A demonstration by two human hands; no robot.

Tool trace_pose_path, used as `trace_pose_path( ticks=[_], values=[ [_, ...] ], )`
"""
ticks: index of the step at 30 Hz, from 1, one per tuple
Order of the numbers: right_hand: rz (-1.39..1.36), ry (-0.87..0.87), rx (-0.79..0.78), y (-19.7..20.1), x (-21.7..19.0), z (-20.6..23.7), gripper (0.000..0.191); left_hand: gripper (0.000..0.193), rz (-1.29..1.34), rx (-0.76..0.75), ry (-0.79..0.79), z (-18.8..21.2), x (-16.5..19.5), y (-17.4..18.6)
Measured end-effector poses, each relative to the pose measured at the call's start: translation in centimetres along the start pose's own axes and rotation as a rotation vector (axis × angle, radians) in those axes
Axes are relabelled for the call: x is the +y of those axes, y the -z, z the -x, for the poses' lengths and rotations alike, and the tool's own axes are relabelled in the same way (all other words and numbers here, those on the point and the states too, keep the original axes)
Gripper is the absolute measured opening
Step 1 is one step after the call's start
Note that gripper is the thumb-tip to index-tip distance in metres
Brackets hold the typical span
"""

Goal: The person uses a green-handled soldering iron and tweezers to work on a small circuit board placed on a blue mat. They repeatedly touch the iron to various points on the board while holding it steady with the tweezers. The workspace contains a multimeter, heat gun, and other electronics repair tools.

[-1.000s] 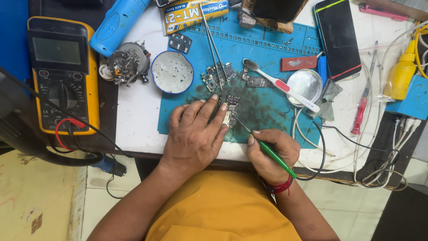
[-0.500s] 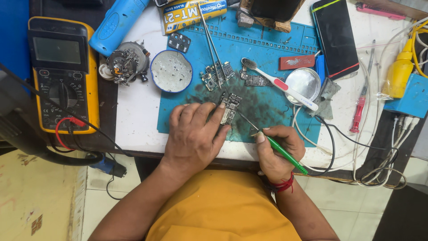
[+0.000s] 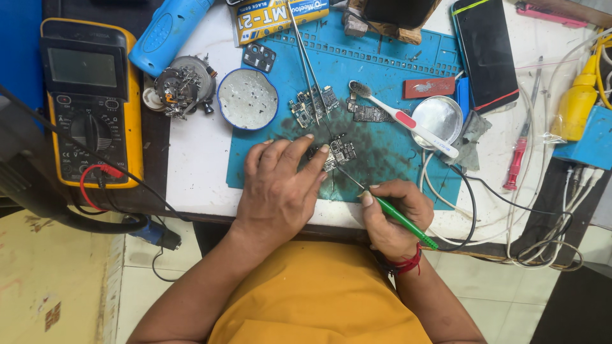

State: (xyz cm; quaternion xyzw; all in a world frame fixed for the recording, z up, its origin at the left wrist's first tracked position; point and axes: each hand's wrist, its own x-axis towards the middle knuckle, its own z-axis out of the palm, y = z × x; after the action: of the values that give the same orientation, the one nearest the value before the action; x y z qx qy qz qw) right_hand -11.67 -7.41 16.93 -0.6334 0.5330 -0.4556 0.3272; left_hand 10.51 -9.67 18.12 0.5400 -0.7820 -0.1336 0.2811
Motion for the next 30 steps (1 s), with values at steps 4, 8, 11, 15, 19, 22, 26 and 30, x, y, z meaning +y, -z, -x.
trace_pose_path(
  ticks=[4, 8, 11, 15, 19, 22, 26, 30],
  values=[
    [0.014, 0.005, -0.003, -0.1, 0.1, -0.6, 0.012, 0.041, -0.044, -0.024, -0.030, -0.4, -0.4, -0.1],
    [0.018, 0.003, -0.007, -0.2, 0.3, -1.0, 0.011, 0.042, -0.035, -0.014, -0.032, -0.6, -0.7, -0.2],
    [0.039, 0.023, -0.014, -0.3, 0.3, -1.2, 0.012, 0.037, -0.033, 0.026, -0.029, -0.6, -0.7, -0.4],
    [0.041, 0.005, -0.009, -0.5, 0.4, -1.4, 0.012, 0.031, -0.065, 0.059, -0.019, -0.7, -0.7, -0.7],
    [0.066, 0.026, -0.023, -0.5, 0.3, -1.6, 0.012, 0.030, -0.074, 0.070, -0.029, -0.5, -0.9, -0.8],
    [0.057, 0.016, -0.034, -0.5, 0.3, -1.7, 0.012, 0.029, -0.076, 0.070, -0.038, -0.4, -0.9, -0.7],
    [0.056, 0.012, -0.031, -0.6, 0.2, -1.8, 0.012, 0.030, -0.086, 0.066, -0.046, -0.4, -1.0, -0.7],
    [0.059, 0.012, -0.039, -0.7, 0.0, -1.9, 0.012, 0.030, -0.086, 0.065, -0.047, -0.4, -1.1, -0.6]
  ],
)
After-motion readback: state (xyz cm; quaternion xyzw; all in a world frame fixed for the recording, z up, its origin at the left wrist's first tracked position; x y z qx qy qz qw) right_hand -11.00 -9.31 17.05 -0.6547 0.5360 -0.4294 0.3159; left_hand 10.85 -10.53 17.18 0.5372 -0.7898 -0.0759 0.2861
